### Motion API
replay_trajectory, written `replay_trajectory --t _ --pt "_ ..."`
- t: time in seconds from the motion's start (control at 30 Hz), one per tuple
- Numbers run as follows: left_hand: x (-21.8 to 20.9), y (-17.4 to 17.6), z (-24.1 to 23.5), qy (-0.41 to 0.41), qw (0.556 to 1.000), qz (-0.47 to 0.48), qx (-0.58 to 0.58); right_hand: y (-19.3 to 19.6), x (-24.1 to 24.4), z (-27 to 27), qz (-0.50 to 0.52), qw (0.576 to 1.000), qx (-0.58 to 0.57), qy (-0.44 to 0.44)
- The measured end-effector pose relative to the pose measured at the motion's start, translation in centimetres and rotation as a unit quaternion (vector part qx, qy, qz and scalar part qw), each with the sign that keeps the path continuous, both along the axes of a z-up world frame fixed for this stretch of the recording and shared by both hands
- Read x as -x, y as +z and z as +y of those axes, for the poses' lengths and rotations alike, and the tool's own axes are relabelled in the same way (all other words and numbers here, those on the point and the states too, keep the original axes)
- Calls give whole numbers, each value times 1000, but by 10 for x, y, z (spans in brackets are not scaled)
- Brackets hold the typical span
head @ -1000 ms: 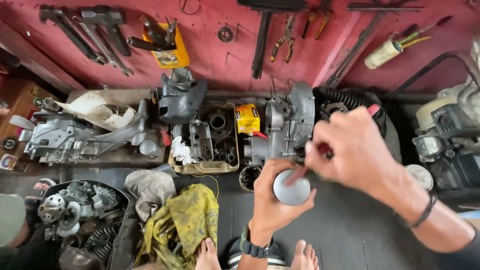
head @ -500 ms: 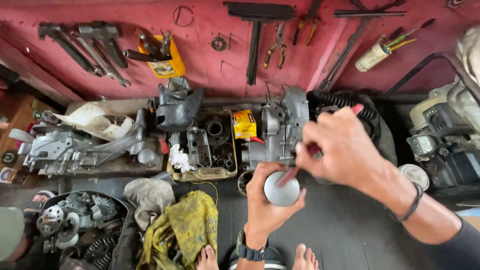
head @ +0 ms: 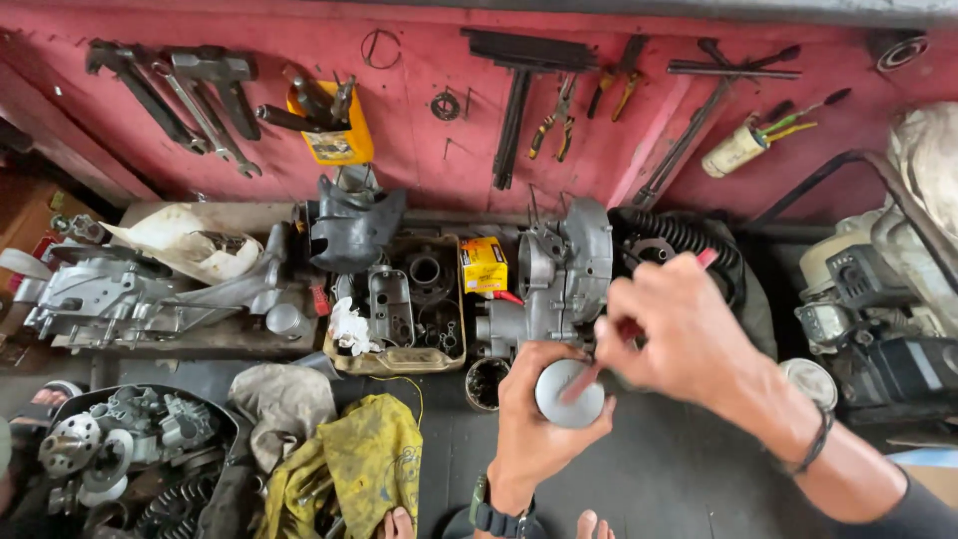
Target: Cleaning the carbon deposits from the head of a motorcycle piston using an abrasive tool
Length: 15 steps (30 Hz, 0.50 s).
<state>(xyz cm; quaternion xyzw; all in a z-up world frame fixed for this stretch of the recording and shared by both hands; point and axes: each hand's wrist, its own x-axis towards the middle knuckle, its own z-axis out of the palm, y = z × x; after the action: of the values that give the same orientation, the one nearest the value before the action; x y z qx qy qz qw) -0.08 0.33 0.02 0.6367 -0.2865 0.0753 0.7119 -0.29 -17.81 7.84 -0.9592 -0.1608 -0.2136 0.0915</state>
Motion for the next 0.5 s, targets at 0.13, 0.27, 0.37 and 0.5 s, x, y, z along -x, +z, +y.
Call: replay_trajectory --t 0.13,0.27,0.37,0.5 --pt "-2 -2 -1 -1 999 -12 34 -4 7 0 -27 1000 11 -8" --pt "0 -3 1 -5 1000 0 8 -10 4 -6 5 1000 8 8" --pt "1 -1 2 -6 1000 -4 17 -6 9 3 -1 1000 4 -8" --pt "3 -1 0 9 1000 -23 15 -8 10 7 2 1000 23 14"
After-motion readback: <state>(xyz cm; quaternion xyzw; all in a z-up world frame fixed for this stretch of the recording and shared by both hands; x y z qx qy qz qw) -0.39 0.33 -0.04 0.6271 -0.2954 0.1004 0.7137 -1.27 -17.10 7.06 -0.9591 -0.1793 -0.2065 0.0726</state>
